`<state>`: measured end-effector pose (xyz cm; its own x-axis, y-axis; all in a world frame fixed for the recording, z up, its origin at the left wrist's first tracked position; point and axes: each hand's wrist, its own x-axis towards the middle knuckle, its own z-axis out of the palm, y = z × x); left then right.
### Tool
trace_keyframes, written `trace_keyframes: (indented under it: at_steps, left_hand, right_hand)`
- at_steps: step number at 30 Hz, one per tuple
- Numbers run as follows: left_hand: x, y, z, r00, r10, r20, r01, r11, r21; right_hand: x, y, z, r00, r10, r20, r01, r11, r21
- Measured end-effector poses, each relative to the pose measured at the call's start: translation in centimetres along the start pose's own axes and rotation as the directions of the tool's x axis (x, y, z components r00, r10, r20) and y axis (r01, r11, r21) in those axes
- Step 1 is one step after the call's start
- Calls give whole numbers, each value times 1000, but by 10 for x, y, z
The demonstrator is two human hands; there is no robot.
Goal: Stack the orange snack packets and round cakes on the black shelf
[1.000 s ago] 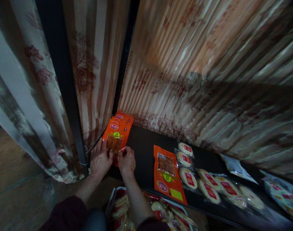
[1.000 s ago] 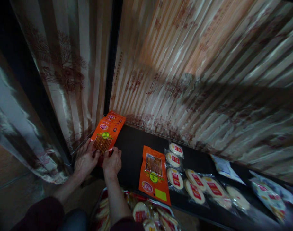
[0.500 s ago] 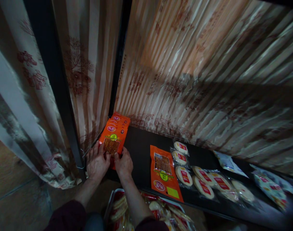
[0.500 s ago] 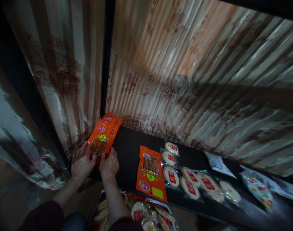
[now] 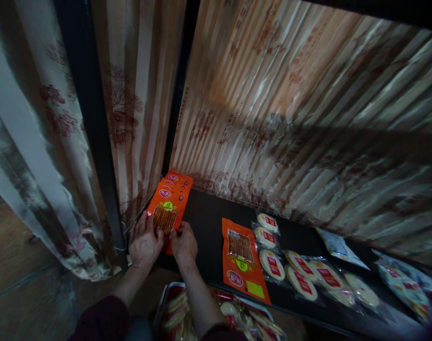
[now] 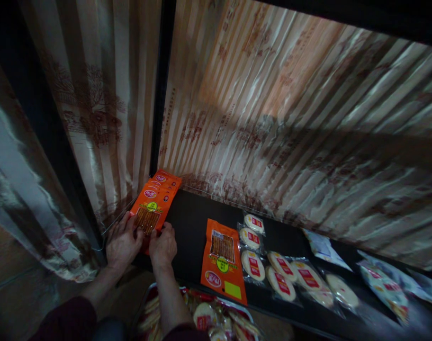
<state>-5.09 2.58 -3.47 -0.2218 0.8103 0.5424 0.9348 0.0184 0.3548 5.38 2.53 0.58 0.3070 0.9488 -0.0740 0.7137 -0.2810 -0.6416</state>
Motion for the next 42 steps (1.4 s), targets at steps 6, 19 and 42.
trace_keyframes:
  at_steps: [6, 19, 42]
  left_hand:
    - [0, 0, 0, 1000, -9, -23, 8, 1000, -16]
    - [-1, 1, -4, 1000, -23, -6, 23, 999, 29]
    - [-14, -6, -2, 969, 178, -172, -202, 970, -134]
  right_hand:
    - [1, 3, 2, 1000, -10, -4, 10, 1000, 13]
    - [1, 0, -1, 999, 27, 34, -29, 999, 33]
    - [-6, 13, 1, 985, -122, -125, 138, 983, 124]
